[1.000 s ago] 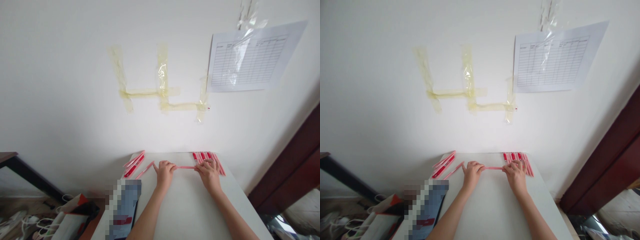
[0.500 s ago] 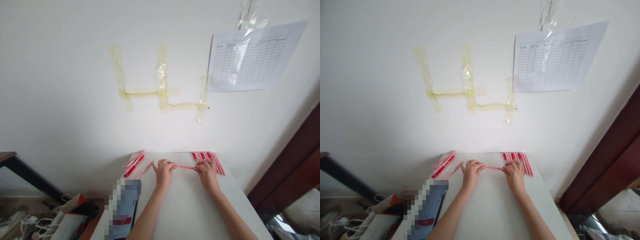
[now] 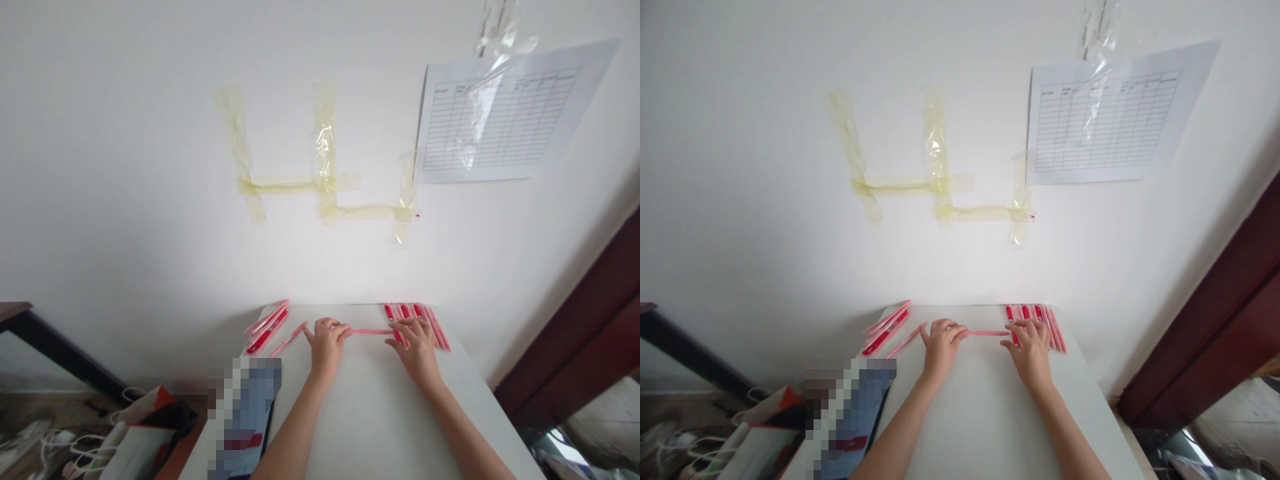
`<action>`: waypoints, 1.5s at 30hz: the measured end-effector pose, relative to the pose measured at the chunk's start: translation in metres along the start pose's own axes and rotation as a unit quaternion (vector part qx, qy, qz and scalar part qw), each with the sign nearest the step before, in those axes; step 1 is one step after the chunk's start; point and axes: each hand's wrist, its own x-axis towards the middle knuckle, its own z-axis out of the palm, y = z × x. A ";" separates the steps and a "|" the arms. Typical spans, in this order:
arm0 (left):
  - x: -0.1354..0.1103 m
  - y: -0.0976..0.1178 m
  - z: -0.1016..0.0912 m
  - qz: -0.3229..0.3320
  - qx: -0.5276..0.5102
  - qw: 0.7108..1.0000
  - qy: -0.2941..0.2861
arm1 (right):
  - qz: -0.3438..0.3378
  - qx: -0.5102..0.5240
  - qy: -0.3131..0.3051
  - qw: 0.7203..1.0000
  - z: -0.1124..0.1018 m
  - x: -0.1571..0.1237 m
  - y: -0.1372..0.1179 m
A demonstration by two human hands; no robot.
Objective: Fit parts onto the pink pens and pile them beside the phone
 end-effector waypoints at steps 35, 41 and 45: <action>0.000 0.000 0.001 0.008 0.005 1.000 0.005 | 0.012 0.039 -0.035 0.999 0.003 0.000 0.004; 0.000 -0.002 0.002 0.006 0.001 1.000 0.003 | 0.012 0.071 -0.031 0.997 0.001 0.001 0.002; 0.000 -0.001 0.002 0.005 0.000 1.000 0.002 | 0.028 0.050 -0.045 0.997 0.000 0.000 0.000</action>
